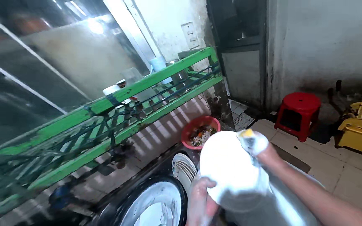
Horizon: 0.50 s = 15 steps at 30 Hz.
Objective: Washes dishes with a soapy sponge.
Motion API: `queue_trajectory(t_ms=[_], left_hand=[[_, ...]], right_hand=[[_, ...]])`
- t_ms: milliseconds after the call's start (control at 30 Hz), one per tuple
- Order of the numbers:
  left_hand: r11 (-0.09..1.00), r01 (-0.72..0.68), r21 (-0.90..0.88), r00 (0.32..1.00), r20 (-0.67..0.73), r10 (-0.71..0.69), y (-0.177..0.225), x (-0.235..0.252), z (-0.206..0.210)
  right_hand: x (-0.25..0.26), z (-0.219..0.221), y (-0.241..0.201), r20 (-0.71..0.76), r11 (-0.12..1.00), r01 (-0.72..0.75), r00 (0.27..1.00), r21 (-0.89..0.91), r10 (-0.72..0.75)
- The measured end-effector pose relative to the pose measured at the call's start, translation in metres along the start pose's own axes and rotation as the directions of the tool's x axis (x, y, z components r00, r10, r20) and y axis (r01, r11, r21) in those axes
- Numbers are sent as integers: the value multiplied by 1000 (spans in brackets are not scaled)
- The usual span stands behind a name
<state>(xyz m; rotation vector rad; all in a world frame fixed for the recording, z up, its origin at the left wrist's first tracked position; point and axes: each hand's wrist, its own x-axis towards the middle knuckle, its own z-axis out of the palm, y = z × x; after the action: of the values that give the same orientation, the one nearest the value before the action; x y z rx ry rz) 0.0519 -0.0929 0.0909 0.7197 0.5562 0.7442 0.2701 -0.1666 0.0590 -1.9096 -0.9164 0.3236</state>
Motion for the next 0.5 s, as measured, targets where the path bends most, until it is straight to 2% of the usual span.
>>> queue_trajectory(t_ms=[67,133,167,200,300,367,433,500], left_hand=[[997,-76,27,995,-68,78,-6,5,2],[976,-90,196,992,-68,105,-17,1,3],[961,-78,265,994,-50,95,-22,-4,1],[955,-67,288,996,-34,80,-25,-13,4],[966,-112,232,989,-67,131,-18,-25,14],[951,-156,268,975,-111,192,-6,-19,16],[945,-173,276,974,-94,206,-3,-15,14],[913,-151,378,988,19,155,-9,-20,8]], right_hand=[[-37,23,2,41,996,80,996,40,-81],[-59,40,-15,26,961,249,967,116,-254],[-58,42,-17,-7,949,272,962,157,-274],[-51,39,-13,-37,955,233,972,186,-230],[-18,26,4,-171,989,141,977,53,-130],[-31,30,7,-142,985,146,981,92,-132],[-61,43,-7,-65,931,235,972,278,-226],[-69,50,-26,-84,848,406,911,342,-403]])
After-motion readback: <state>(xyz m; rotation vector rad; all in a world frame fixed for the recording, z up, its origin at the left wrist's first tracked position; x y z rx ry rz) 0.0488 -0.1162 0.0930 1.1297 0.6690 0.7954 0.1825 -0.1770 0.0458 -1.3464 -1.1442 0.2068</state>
